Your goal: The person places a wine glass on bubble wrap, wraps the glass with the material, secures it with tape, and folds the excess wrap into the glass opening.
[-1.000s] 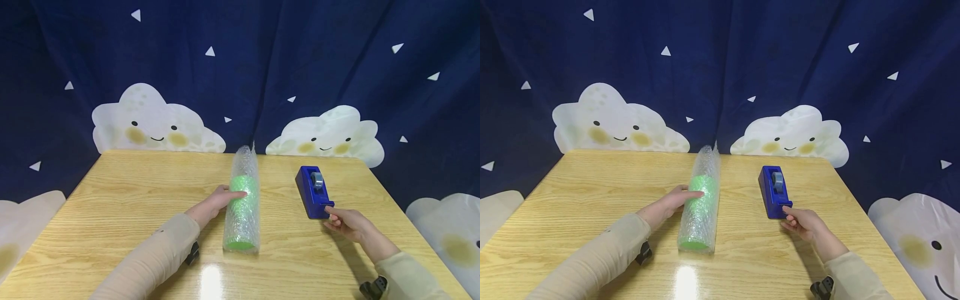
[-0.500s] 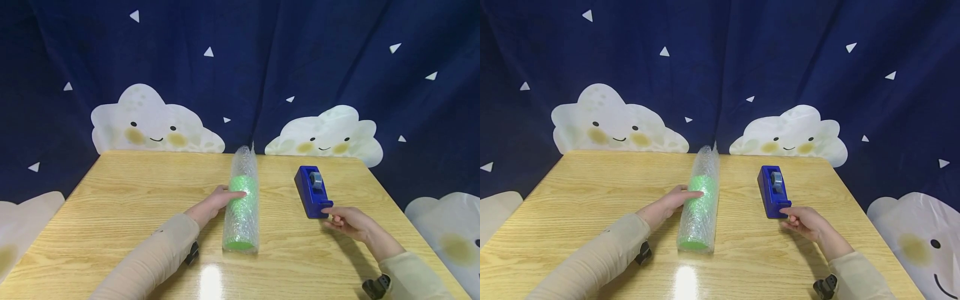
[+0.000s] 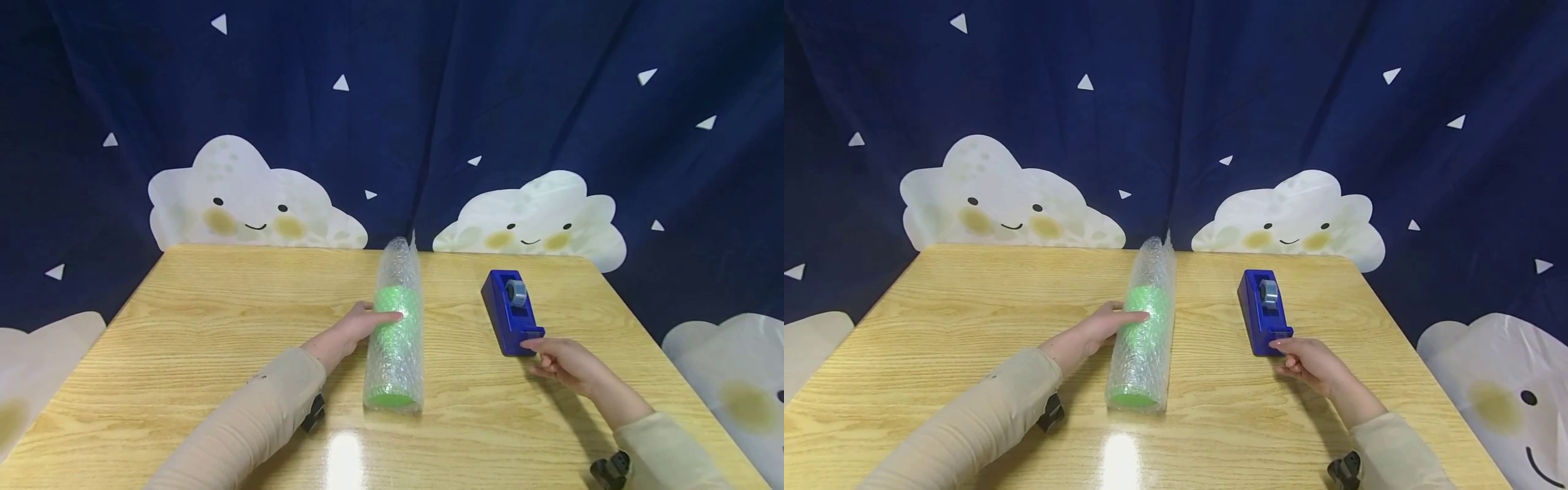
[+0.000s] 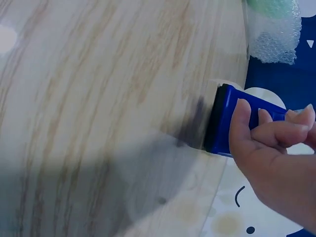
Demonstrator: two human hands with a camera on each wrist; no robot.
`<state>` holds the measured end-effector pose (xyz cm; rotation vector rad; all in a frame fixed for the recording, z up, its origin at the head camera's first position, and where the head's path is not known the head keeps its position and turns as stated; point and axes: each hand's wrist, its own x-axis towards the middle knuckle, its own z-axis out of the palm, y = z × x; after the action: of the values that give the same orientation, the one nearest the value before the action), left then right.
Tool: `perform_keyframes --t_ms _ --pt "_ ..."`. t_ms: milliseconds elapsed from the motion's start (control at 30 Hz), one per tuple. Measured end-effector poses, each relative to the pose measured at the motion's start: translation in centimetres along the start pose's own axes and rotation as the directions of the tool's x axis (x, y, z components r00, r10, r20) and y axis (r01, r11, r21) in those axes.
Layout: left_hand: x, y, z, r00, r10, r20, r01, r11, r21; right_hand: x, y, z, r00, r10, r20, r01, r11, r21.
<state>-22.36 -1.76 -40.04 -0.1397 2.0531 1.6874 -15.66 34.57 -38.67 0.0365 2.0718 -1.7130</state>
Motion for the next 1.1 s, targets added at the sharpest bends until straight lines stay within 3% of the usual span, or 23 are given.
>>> perform_keyframes --t_ms 100,333,733,1100 --pt "-0.01 0.00 0.00 1.000 0.000 0.003 0.000 1.000 -0.004 0.11 0.09 0.04 1.000 0.014 0.002 -0.013 0.999 -0.041" --pt "-0.01 -0.02 0.04 1.000 0.008 0.002 -0.008 1.000 0.004 0.06 -0.10 -0.16 0.995 0.090 -0.051 -0.089 0.996 0.026" --pt "-0.13 0.03 0.00 1.000 0.009 -0.001 -0.009 1.000 0.015 0.48 -0.43 0.59 0.964 0.152 -0.217 -0.181 0.976 -0.120" --pt "-0.09 0.00 -0.01 1.000 0.009 0.001 -0.009 1.000 0.012 0.70 -0.42 0.44 0.957 0.183 -0.226 -0.216 0.968 -0.131"
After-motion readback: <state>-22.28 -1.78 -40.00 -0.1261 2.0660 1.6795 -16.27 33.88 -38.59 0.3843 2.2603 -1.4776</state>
